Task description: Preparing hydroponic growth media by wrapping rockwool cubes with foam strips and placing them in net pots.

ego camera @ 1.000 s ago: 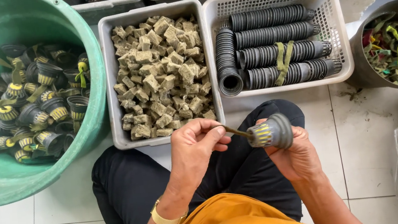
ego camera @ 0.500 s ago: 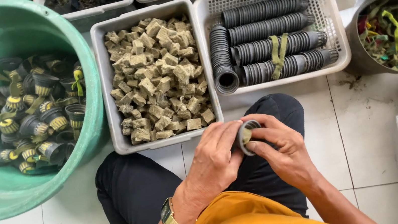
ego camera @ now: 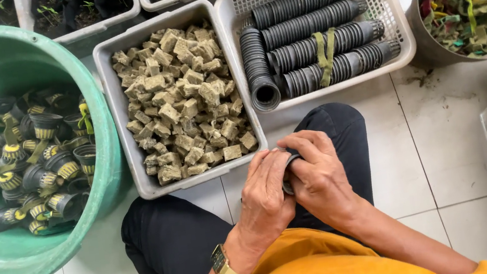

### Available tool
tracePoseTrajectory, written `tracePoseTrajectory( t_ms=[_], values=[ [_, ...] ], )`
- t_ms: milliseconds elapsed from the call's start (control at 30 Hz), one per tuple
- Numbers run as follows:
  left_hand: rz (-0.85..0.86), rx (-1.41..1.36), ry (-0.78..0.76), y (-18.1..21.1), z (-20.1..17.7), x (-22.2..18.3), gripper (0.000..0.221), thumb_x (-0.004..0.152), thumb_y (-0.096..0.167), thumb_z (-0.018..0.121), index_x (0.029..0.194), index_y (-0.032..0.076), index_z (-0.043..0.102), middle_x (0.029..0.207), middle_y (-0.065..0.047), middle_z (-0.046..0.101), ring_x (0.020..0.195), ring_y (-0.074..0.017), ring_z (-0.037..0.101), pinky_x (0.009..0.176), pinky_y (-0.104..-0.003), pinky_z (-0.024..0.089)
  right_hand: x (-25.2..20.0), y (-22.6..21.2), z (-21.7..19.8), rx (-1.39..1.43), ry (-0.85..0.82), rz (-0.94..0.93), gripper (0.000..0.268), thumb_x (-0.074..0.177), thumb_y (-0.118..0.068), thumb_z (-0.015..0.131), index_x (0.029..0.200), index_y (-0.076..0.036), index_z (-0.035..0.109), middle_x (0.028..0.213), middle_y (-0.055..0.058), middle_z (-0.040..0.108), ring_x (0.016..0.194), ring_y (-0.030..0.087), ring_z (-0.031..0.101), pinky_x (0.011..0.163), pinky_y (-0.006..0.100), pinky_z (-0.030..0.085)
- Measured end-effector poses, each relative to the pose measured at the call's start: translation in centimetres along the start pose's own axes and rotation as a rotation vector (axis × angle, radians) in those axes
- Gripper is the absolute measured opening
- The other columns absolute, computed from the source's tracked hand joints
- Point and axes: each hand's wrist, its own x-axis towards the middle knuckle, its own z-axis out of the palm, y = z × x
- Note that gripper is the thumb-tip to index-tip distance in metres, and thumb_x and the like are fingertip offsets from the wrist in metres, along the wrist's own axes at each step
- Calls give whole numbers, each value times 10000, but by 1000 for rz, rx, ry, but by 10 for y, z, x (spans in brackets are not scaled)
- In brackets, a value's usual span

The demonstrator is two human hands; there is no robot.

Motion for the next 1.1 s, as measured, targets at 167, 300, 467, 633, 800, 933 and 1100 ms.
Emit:
tracePoseTrajectory(
  t_ms=[167, 300, 467, 633, 800, 933, 1100],
  values=[
    [-196, -67, -6, -17, 9, -16, 504, 745, -51, 732, 1231, -36, 600, 1185, -222, 676, 1142, -433, 652, 993, -456, 542, -2, 10, 1, -185, -204, -118, 97, 674, 28, 692, 770, 27, 694, 1188, 222, 651, 1181, 423, 559, 1024, 542, 421],
    [-230, -113, 2, -16, -2, -14, 501, 790, 0, 777, 1256, -10, 594, 1212, -198, 680, 1168, -408, 666, 994, -430, 560, -6, 3, -14, -150, -186, -160, 141, 720, -5, 713, 858, 21, 716, 1243, 245, 617, 1222, 455, 520, 1048, 567, 399],
    [-305, -161, -14, -14, -8, -10, 497, 807, 36, 794, 1263, 7, 599, 1214, -191, 688, 1154, -393, 675, 945, -422, 568, -7, 1, -23, -122, -54, -110, 255, 804, -56, 749, 1058, -38, 758, 1349, 171, 589, 1328, 383, 505, 1148, 528, 388],
    [-280, -146, -36, -10, -6, -8, 484, 797, 46, 765, 1253, 11, 605, 1167, -192, 696, 1120, -407, 676, 929, -429, 572, -8, -1, -16, -91, -147, -98, 319, 810, -182, 771, 1086, -26, 743, 1412, 225, 527, 1365, 439, 427, 1147, 544, 341],
    [-192, -101, 14, -16, 4, -20, 475, 825, 77, 752, 1264, -8, 590, 1218, -222, 672, 1157, -438, 657, 969, -450, 564, -15, 8, -7, -82, -255, -65, 467, 807, -332, 761, 1098, 31, 722, 1463, 271, 460, 1402, 484, 332, 1151, 581, 256],
    [-392, -310, -112, -15, 2, -16, 433, 856, 81, 726, 1265, -5, 616, 1153, -189, 722, 1074, -368, 716, 908, -404, 576, -17, 23, -7, 32, -356, 18, 386, 831, -323, 761, 981, 21, 669, 1502, 244, 474, 1459, 450, 351, 1191, 553, 268],
    [-559, -384, -162, -15, -14, -10, 446, 800, 91, 754, 1225, 12, 641, 1080, -158, 758, 1011, -298, 761, 858, -348, 586, -17, 7, -19, 37, -272, -29, 418, 814, -277, 760, 1124, -3, 698, 1458, 209, 521, 1433, 428, 418, 1192, 532, 326]
  ],
)
